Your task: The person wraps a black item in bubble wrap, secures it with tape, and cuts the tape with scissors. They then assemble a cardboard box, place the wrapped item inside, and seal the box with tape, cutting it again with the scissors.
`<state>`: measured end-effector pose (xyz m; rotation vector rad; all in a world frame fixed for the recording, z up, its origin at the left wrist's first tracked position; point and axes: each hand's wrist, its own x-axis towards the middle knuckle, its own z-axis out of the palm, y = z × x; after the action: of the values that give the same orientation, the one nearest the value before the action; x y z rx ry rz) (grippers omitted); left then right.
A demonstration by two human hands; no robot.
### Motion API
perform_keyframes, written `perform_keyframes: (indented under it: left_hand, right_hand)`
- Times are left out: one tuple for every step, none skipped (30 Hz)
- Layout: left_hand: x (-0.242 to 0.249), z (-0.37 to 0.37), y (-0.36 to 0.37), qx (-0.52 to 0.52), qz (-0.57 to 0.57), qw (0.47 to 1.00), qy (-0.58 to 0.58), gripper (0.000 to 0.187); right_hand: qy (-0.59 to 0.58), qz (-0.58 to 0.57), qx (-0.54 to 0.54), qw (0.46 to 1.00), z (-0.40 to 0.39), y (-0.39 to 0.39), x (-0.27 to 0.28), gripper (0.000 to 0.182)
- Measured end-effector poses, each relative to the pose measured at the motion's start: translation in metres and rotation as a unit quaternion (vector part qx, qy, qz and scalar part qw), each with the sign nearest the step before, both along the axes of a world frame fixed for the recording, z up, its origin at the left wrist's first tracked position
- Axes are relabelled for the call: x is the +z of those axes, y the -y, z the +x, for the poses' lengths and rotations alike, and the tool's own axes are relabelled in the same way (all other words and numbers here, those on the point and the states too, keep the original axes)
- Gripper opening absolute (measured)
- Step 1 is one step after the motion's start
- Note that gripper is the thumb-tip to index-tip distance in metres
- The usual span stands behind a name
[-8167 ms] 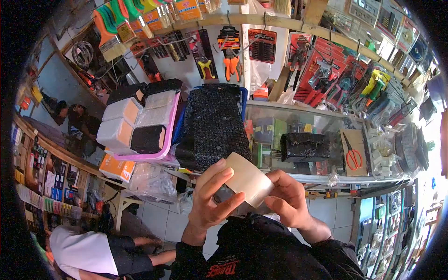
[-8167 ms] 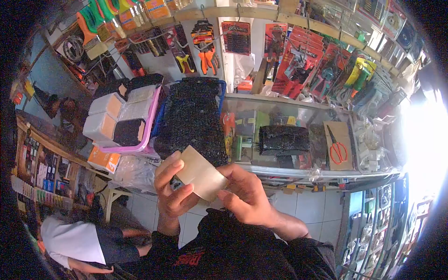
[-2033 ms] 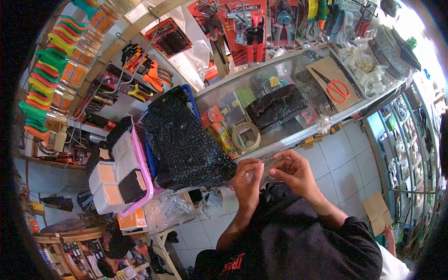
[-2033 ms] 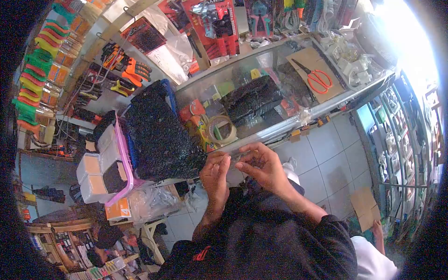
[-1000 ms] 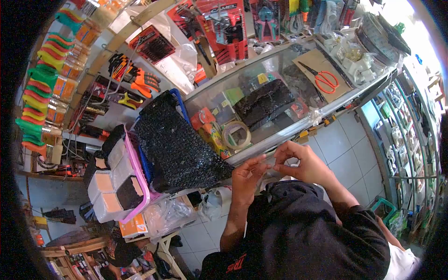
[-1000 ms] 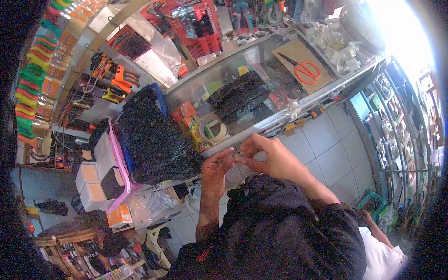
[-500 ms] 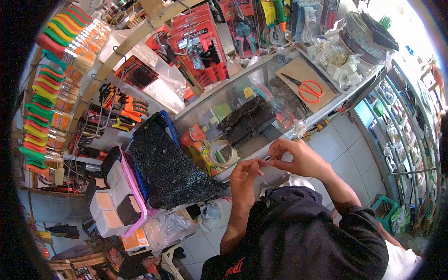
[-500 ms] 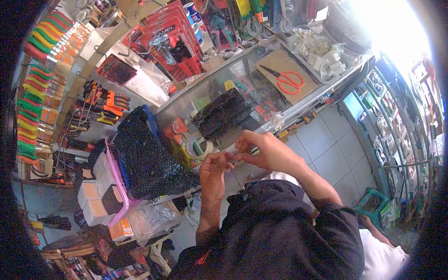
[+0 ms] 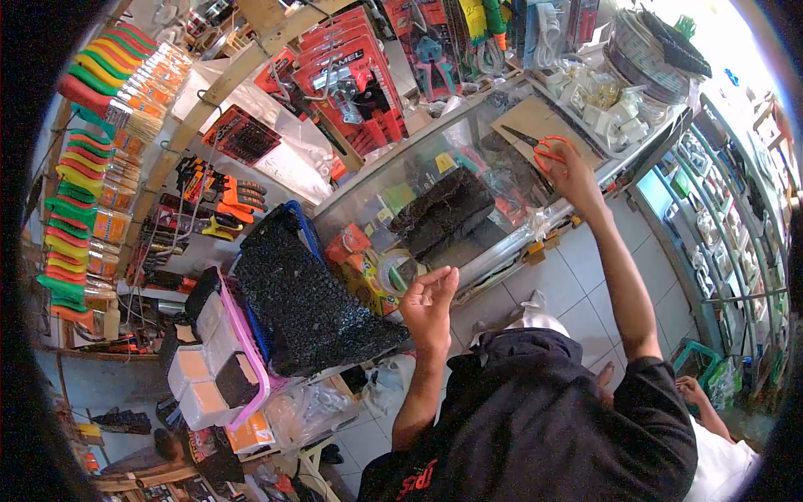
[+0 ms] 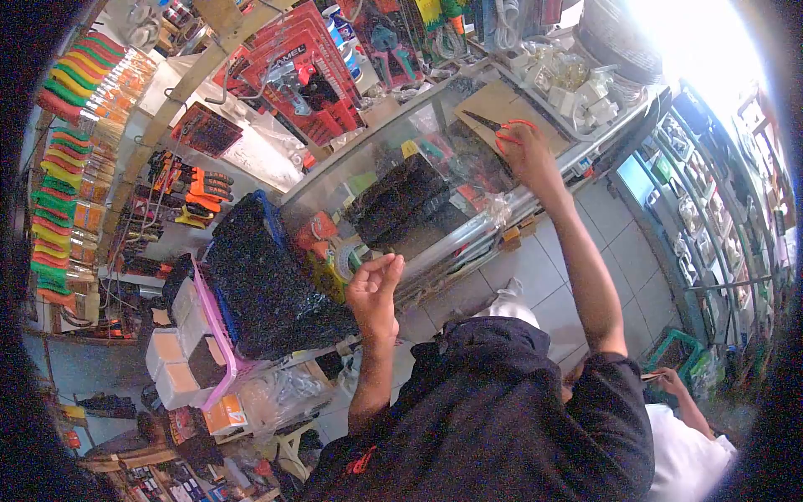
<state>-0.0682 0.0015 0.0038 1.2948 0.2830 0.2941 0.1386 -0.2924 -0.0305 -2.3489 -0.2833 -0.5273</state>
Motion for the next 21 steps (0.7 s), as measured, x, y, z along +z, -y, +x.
perform_keyframes:
  left_hand:
    - [0.0,-0.001,-0.002,0.004,-0.001,1.0,0.0,0.018]
    - [-0.001,-0.001,-0.003,0.003,-0.003,1.0,0.003,0.018]
    - [-0.001,-0.001,-0.005,0.002,-0.005,1.0,0.007,0.018]
    - [0.0,-0.001,-0.007,0.002,-0.006,1.0,0.011,0.018]
    - [0.001,-0.002,-0.009,0.005,0.001,1.0,0.01,0.018]
    - [0.002,-0.003,-0.011,0.01,0.007,1.0,0.008,0.018]
    - [0.002,-0.004,-0.013,0.016,0.013,1.0,0.005,0.018]
    - [0.002,-0.005,-0.015,0.023,0.011,1.0,0.007,0.018]
    - [0.003,-0.006,-0.018,0.029,0.01,0.999,0.008,0.018]
    - [0.003,-0.008,-0.021,0.035,0.008,0.999,0.009,0.019]
    - [0.002,-0.01,-0.024,0.042,0.019,0.999,0.01,0.019]
    - [0.001,-0.011,-0.027,0.049,0.029,0.998,0.013,0.019]
    - [0.0,-0.012,-0.031,0.058,0.038,0.997,0.015,0.02]
    - [0.0,-0.013,-0.034,0.069,0.033,0.997,0.01,0.02]
    - [0.001,-0.014,-0.036,0.08,0.028,0.996,0.005,0.02]
    - [0.001,-0.016,-0.039,0.09,0.023,0.996,-0.001,0.021]
    - [0.001,-0.017,-0.041,0.102,0.03,0.994,-0.004,0.021]
    - [0.0,-0.018,-0.042,0.112,0.036,0.993,-0.007,0.02]
    - [0.0,-0.018,-0.043,0.123,0.042,0.992,-0.009,0.02]
    - [-0.002,-0.019,-0.044,0.132,0.05,0.99,-0.01,0.02]
    - [-0.004,-0.018,-0.044,0.138,0.059,0.989,-0.01,0.02]
  right_hand:
    - [-0.003,-0.037,0.0,0.999,0.02,0.008,-0.014,0.031]
    - [-0.007,-0.073,0.0,0.997,0.037,0.014,-0.027,0.03]
    - [-0.01,-0.11,0.0,0.994,0.049,0.018,-0.036,0.029]
    - [-0.028,-0.138,-0.01,0.99,0.056,0.018,-0.04,0.029]
    - [-0.047,-0.164,-0.018,0.985,0.063,0.016,-0.046,0.028]
    - [-0.066,-0.192,-0.024,0.979,0.068,0.014,-0.048,0.028]
    - [-0.061,-0.192,-0.019,0.979,0.072,0.015,-0.05,0.029]
    - [-0.055,-0.193,-0.013,0.98,0.076,0.017,-0.051,0.031]
    - [-0.051,-0.195,-0.007,0.98,0.079,0.017,-0.051,0.032]
    - [-0.068,-0.195,-0.023,0.978,0.08,0.015,-0.052,0.037]
    - [-0.048,-0.193,-0.027,0.98,0.079,0.014,-0.053,0.037]
    - [-0.026,-0.19,-0.032,0.981,0.072,0.013,-0.046,0.037]
    - [-0.004,-0.188,-0.035,0.982,0.064,0.01,-0.036,0.037]
    - [0.035,-0.184,-0.035,0.982,0.048,0.004,-0.018,0.04]
    - [0.062,-0.146,-0.051,0.986,0.036,0.002,-0.009,0.041]
    - [0.086,-0.108,-0.067,0.988,0.025,0.001,-0.004,0.044]
    - [0.111,-0.068,-0.085,0.988,0.013,0.0,-0.001,0.046]
    - [0.074,-0.005,-0.074,0.995,-0.003,-0.004,0.001,0.047]
    - [0.037,0.057,-0.063,0.996,-0.022,-0.008,0.002,0.049]
    - [-0.001,0.12,-0.052,0.991,-0.044,-0.013,0.0,0.05]
    - [-0.092,0.236,-0.015,0.967,-0.069,-0.018,-0.009,0.049]
